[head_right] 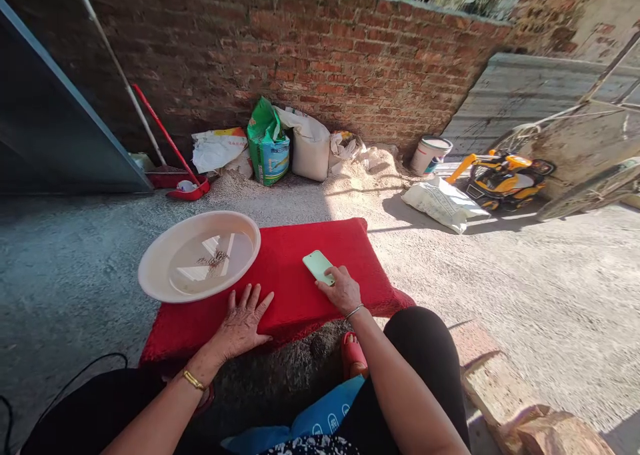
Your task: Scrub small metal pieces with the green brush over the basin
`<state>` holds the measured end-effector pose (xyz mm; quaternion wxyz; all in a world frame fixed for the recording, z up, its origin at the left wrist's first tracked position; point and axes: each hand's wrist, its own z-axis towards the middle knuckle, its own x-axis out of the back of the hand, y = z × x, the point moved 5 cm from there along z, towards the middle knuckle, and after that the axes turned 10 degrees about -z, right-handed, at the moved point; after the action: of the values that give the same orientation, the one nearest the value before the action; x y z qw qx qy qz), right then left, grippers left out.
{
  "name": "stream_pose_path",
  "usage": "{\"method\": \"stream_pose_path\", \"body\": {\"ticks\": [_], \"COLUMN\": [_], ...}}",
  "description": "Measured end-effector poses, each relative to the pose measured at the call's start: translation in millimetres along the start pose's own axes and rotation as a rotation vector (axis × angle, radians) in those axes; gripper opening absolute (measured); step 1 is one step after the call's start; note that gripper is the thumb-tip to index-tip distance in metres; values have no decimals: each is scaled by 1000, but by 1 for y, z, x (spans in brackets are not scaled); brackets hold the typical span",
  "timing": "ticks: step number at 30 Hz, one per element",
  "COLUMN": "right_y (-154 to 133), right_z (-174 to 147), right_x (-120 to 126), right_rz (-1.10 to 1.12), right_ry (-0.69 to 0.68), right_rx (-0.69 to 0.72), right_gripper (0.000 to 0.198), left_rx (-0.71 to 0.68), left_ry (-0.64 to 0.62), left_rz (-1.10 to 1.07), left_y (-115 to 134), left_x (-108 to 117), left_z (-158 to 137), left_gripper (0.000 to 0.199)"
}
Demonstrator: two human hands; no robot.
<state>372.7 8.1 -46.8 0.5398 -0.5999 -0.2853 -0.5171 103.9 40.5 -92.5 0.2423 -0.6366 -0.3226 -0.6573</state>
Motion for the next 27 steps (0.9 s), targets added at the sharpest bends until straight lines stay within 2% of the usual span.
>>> {"method": "stream_pose_path", "body": {"ticks": [2, 4, 11, 14, 16, 22, 24, 27], "right_y": [-12, -6, 82, 92, 76, -14, -25, -9], "right_z": [2, 5, 3, 1, 2, 3, 4, 7], "right_x": [-7, -6, 37, 47, 42, -7, -15, -10], "right_rz": [-14, -24, -72, -64, -44, -9, -34, -55], "right_ry": [-34, -32, 80, 99, 90, -13, -28, -25], "right_rx": [49, 7, -486, -569, -497, -22, 26, -52], "right_gripper": [32, 33, 45, 46, 43, 35, 34, 34], "left_rx": [2, 8, 7, 3, 8, 15, 15, 12], "left_ry": [-5, -13, -9, -4, -7, -12, -16, -14], "left_rz": [-4, -6, -23, -24, -23, -14, -15, -17], "left_y": [0, 0, 4, 3, 2, 1, 2, 3], "left_x": [0, 0, 3, 3, 2, 3, 5, 6], "left_z": [0, 0, 0, 1, 1, 0, -1, -1], "left_gripper": [99, 99, 98, 98, 97, 96, 96, 95]}}
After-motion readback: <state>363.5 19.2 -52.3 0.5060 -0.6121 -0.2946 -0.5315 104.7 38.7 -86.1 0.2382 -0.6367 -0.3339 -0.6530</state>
